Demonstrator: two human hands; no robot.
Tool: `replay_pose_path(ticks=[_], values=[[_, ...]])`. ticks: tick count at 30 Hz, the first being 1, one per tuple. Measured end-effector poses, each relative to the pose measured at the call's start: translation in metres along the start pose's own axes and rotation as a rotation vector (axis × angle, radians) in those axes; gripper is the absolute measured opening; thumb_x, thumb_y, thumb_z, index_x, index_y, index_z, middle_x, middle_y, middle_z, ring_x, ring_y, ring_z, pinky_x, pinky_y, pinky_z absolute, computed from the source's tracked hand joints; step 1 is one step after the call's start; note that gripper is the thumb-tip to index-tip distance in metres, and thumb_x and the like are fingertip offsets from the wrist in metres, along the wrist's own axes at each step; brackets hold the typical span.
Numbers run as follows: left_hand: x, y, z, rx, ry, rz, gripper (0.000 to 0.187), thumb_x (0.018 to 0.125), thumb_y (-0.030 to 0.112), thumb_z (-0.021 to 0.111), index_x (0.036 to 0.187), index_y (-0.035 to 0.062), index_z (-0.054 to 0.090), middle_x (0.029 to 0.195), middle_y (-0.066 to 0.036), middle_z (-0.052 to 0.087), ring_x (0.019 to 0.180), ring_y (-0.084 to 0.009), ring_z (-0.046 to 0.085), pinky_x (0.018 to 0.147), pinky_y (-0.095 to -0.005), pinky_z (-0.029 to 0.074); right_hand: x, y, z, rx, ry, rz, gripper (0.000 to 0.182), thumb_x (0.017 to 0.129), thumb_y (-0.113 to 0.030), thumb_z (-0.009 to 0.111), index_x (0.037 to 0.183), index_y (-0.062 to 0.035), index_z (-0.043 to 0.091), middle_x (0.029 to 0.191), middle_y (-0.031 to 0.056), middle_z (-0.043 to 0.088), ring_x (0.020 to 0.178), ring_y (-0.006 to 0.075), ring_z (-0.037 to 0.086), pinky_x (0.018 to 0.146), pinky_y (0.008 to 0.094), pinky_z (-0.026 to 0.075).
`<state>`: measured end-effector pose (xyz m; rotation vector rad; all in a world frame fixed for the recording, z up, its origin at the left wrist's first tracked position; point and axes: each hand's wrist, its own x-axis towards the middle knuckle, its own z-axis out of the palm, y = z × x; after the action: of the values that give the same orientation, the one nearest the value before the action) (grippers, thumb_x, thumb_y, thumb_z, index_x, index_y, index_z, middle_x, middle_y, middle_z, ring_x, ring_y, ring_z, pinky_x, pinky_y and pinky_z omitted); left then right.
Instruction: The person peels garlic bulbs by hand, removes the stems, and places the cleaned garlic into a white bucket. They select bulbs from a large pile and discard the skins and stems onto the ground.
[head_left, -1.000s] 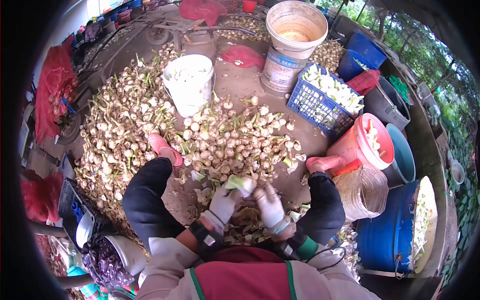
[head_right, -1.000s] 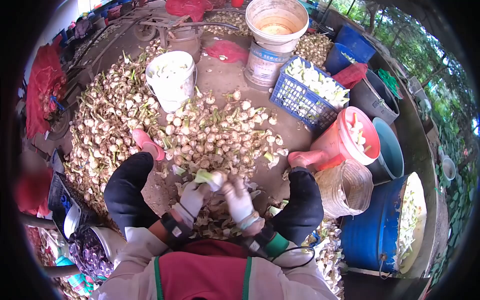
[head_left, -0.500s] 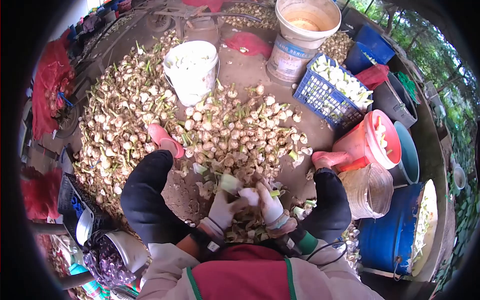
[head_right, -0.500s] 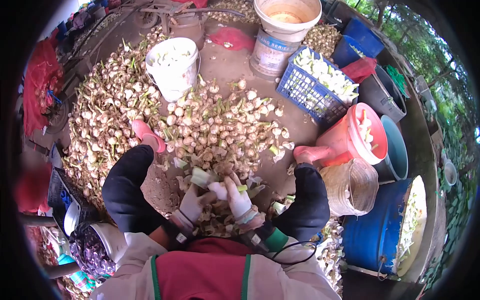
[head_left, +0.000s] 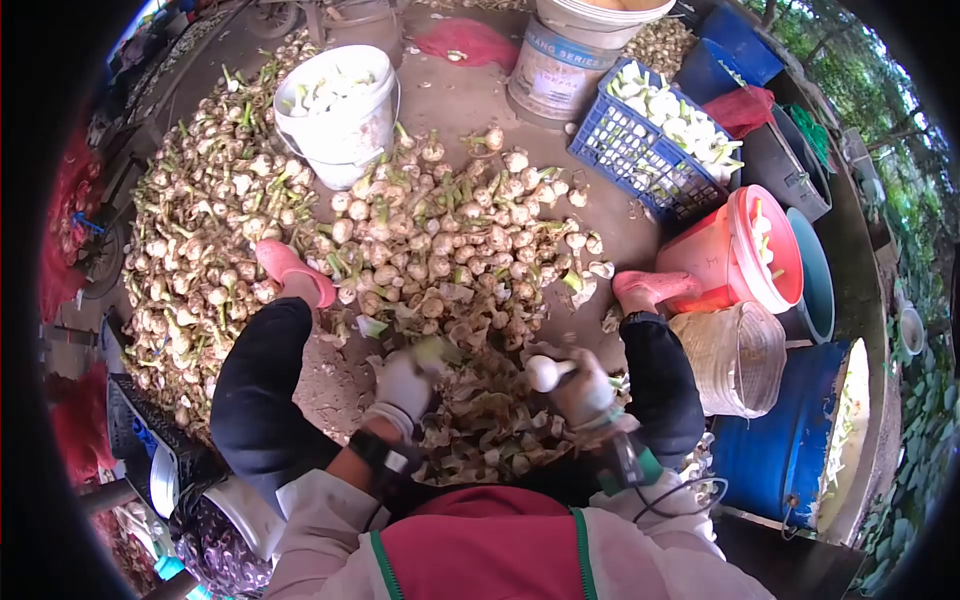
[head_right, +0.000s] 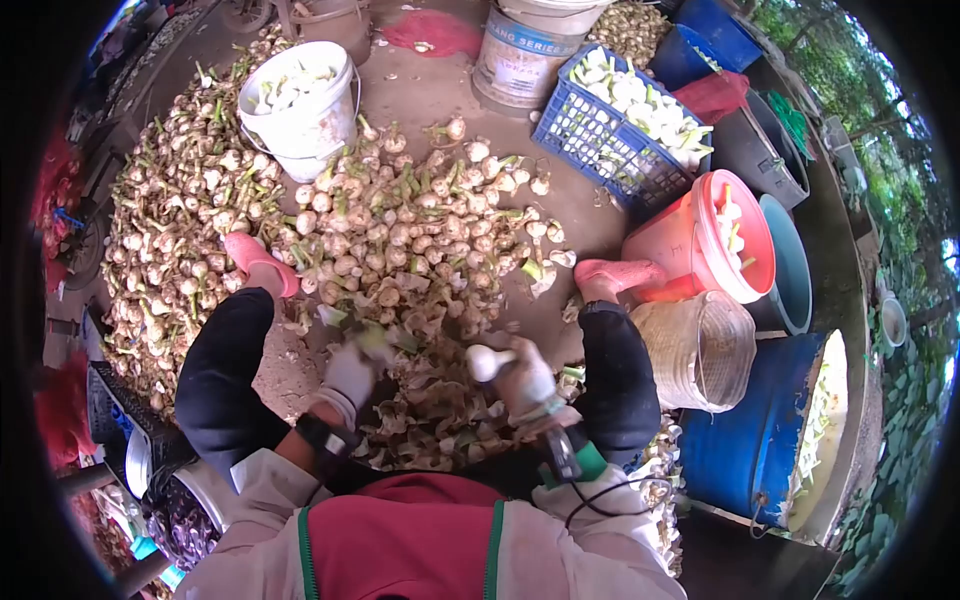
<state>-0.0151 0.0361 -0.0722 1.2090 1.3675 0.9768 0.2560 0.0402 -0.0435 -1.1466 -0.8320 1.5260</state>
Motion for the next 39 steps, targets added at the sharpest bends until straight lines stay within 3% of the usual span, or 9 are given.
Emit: replay_pose_path(ticks=[2, 4, 5, 7, 12, 17, 20, 33, 39], values=[[-0.018, 0.003, 0.023, 0.481, -0.522, -0.298, 0.043, 0.081, 0.034, 0.067, 0.109, 0.0015, 0.062, 0.102, -0.018, 0.068, 0.096, -0.0312, 0.065, 0.085, -0.0369, 0.049, -0.008, -0.04, -0.063, -0.241, 0.419, 0.164, 0.032, 0.099, -0.033, 0.044, 0.105, -0.0059, 0.06, 0.107, 0.0159, 0.065, 0.099, 0.0237, 0.062, 0.086, 0.0378, 0.051], [-0.027, 0.0, 0.037, 0.524, -0.785, -0.215, 0.052, 0.082, 0.037, 0.067, 0.124, 0.0077, 0.056, 0.104, -0.017, 0.068, 0.103, -0.0373, 0.061, 0.089, -0.0401, 0.048, -0.008, -0.069, -0.131, -1.591, 0.734, -1.023, 0.037, 0.099, -0.031, 0.048, 0.114, -0.0001, 0.061, 0.108, 0.0146, 0.063, 0.095, 0.0235, 0.06, 0.083, 0.0344, 0.05], [-0.028, 0.001, 0.04, 0.526, -0.834, -0.199, 0.051, 0.083, 0.036, 0.065, 0.126, 0.0107, 0.056, 0.103, -0.017, 0.068, 0.101, -0.0363, 0.062, 0.087, -0.0394, 0.049, -0.02, -0.127, -0.091, -0.959, 0.844, -0.662, 0.032, 0.097, -0.023, 0.052, 0.116, 0.0016, 0.059, 0.11, 0.0164, 0.062, 0.097, 0.0264, 0.061, 0.087, 0.0374, 0.049], [-0.02, -0.015, 0.04, 0.575, -0.806, -0.266, 0.046, 0.084, 0.034, 0.064, 0.124, 0.012, 0.058, 0.102, -0.016, 0.068, 0.099, -0.035, 0.063, 0.085, -0.039, 0.049, -0.018, -0.147, -0.139, -1.748, 1.234, -0.705, 0.039, 0.085, -0.016, 0.063, 0.119, 0.0018, 0.057, 0.118, 0.0191, 0.059, 0.107, 0.0354, 0.056, 0.099, 0.0433, 0.041], [0.0, -0.01, 0.045, 0.498, -0.672, -0.374, 0.038, 0.085, 0.031, 0.062, 0.118, 0.0127, 0.063, 0.1, -0.017, 0.067, 0.091, -0.0318, 0.065, 0.079, -0.0382, 0.051, 0.08, -0.117, -0.06, -1.723, 0.667, -0.987, 0.038, 0.074, -0.014, 0.07, 0.108, 0.0002, 0.059, 0.099, 0.0186, 0.063, 0.088, 0.0384, 0.06, 0.083, 0.0465, 0.049], [0.003, -0.027, 0.047, 0.378, -0.543, -0.382, 0.036, 0.085, 0.026, 0.061, 0.118, 0.0119, 0.062, 0.098, -0.016, 0.068, 0.092, -0.0309, 0.065, 0.081, -0.0369, 0.05, 0.221, 0.016, -0.004, -1.4, 0.194, -0.028, 0.052, 0.082, -0.026, 0.064, 0.125, 0.0003, 0.051, 0.104, 0.0257, 0.065, 0.095, 0.042, 0.063, 0.084, 0.0463, 0.05], [0.01, -0.021, 0.041, 0.325, -0.467, -0.397, 0.034, 0.088, 0.028, 0.058, 0.117, 0.0105, 0.062, 0.102, -0.021, 0.066, 0.097, -0.0369, 0.062, 0.085, -0.0407, 0.049, 0.274, 0.1, -0.032, -1.653, 0.153, 0.061, 0.03, 0.085, -0.021, 0.057, 0.107, -0.0013, 0.056, 0.097, 0.0224, 0.065, 0.093, 0.0406, 0.062, 0.082, 0.0469, 0.05], [0.016, 0.012, 0.032, -0.118, 0.143, -0.05, 0.035, 0.097, 0.032, 0.051, 0.103, -0.0004, 0.061, 0.087, -0.003, 0.059, 0.077, -0.012, 0.055, 0.071, -0.0259, 0.047, 0.015, -0.015, 0.096, -0.313, -0.25, 0.305, 0.026, 0.092, -0.021, 0.058, 0.11, -0.002, 0.064, 0.088, 0.0075, 0.068, 0.08, 0.0114, 0.06, 0.073, 0.0297, 0.05], [-0.007, 0.017, 0.035, -0.981, 0.075, -0.326, 0.02, 0.096, 0.021, 0.045, 0.089, 0.011, 0.06, 0.062, 0.003, 0.051, 0.048, -0.0111, 0.044, 0.046, -0.026, 0.036, -0.01, -0.03, 0.103, -1.161, -0.164, -0.558, 0.029, 0.087, -0.024, 0.059, 0.066, -0.0055, 0.055, 0.065, 0.0148, 0.056, 0.063, 0.0364, 0.057, 0.055, 0.0456, 0.045]])
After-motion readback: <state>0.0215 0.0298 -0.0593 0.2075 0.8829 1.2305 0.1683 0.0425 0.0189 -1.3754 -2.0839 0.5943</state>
